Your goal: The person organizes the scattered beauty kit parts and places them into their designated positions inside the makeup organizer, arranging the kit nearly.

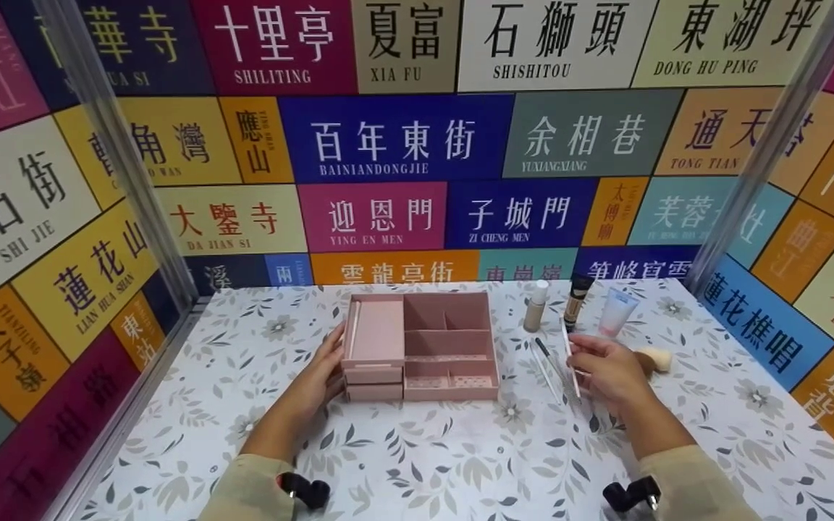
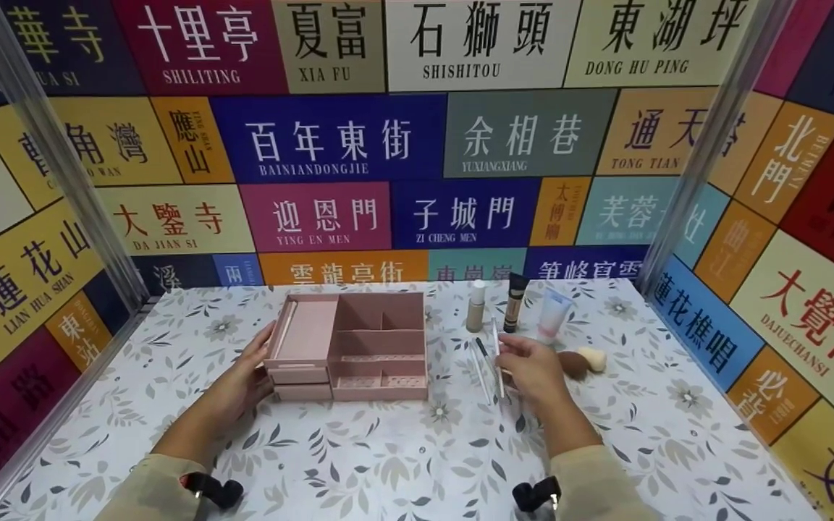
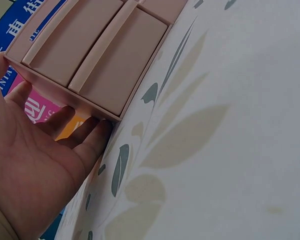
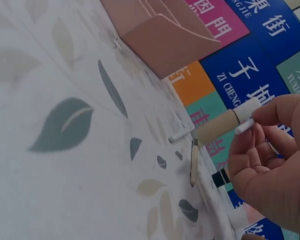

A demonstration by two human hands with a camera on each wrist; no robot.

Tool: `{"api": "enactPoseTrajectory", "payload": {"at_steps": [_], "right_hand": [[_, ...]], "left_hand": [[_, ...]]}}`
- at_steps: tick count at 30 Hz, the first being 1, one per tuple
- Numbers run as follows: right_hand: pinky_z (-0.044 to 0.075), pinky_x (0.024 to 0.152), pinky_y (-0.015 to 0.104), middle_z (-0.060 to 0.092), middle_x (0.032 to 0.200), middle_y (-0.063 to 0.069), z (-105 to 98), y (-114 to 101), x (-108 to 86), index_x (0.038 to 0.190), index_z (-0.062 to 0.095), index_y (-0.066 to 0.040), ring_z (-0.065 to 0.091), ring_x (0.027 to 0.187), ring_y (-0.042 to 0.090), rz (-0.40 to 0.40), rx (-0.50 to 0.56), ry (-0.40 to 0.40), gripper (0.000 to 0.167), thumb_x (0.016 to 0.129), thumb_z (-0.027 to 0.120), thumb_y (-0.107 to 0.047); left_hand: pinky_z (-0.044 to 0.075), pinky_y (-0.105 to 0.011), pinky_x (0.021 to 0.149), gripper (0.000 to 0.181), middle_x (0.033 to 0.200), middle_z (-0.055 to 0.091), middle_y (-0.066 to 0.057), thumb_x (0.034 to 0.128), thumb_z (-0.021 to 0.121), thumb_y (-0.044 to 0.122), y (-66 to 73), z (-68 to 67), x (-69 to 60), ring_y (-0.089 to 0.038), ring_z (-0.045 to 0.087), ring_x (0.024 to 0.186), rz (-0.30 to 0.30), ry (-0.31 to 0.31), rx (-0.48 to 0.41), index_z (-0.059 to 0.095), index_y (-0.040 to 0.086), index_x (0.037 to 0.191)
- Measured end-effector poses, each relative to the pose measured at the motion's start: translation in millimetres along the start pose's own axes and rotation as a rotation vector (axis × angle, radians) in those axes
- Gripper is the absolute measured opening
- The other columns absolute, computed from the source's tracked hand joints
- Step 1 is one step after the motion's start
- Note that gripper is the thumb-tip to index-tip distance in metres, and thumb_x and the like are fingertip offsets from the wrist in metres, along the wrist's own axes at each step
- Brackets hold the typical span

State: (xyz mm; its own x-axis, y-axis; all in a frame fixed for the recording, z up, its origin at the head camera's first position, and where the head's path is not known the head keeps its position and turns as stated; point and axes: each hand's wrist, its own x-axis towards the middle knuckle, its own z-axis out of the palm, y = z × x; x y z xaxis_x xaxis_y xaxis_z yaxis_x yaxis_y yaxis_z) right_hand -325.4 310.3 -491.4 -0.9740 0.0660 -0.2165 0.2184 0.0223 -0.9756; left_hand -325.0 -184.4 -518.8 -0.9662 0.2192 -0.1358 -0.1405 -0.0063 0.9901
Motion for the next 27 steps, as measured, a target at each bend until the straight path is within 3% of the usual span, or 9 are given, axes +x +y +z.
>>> {"api": "enactPoseTrajectory", "payload": {"at_steps": [7,13,27], "right_hand": [[0.06,0.093,0.03,0.068,0.112,-0.009,14.9,-11.3,-12.6,0.162,0.043,-0.002,0.065,0.105,0.009,-0.038,0.059,-0.047,0.064,0.102,0.066,-0.002],[0.061,0.089,0.029,0.069,0.111,-0.006,26.4,-15.8,-20.7,0.159,0.047,0.001,0.068,0.101,0.01,-0.077,0.093,-0.081,0.061,0.102,0.067,0.0],[0.061,0.091,0.03,0.067,0.115,-0.003,56.4,-23.7,-34.5,0.155,0.052,0.0,0.069,0.1,0.012,-0.128,0.042,-0.12,0.057,0.1,0.068,0.0]], "left_hand": [[0.025,-0.052,0.135,0.053,0.179,0.022,0.009,0.1122,0.044,0.052,0.1,0.1,0.5,-0.025,0.033,0.164,-0.004,-0.001,-0.014,0.028,0.06,0.162],[0.025,-0.052,0.135,0.052,0.178,0.026,0.01,0.1115,0.046,0.053,0.0,0.1,0.3,-0.024,0.035,0.162,-0.004,0.0,-0.025,0.03,0.061,0.161],[0.026,-0.053,0.135,0.054,0.178,0.025,0.007,0.1126,0.044,0.051,-1.1,-0.4,-0.1,-0.025,0.033,0.163,0.006,0.002,-0.011,0.027,0.058,0.164]]}}
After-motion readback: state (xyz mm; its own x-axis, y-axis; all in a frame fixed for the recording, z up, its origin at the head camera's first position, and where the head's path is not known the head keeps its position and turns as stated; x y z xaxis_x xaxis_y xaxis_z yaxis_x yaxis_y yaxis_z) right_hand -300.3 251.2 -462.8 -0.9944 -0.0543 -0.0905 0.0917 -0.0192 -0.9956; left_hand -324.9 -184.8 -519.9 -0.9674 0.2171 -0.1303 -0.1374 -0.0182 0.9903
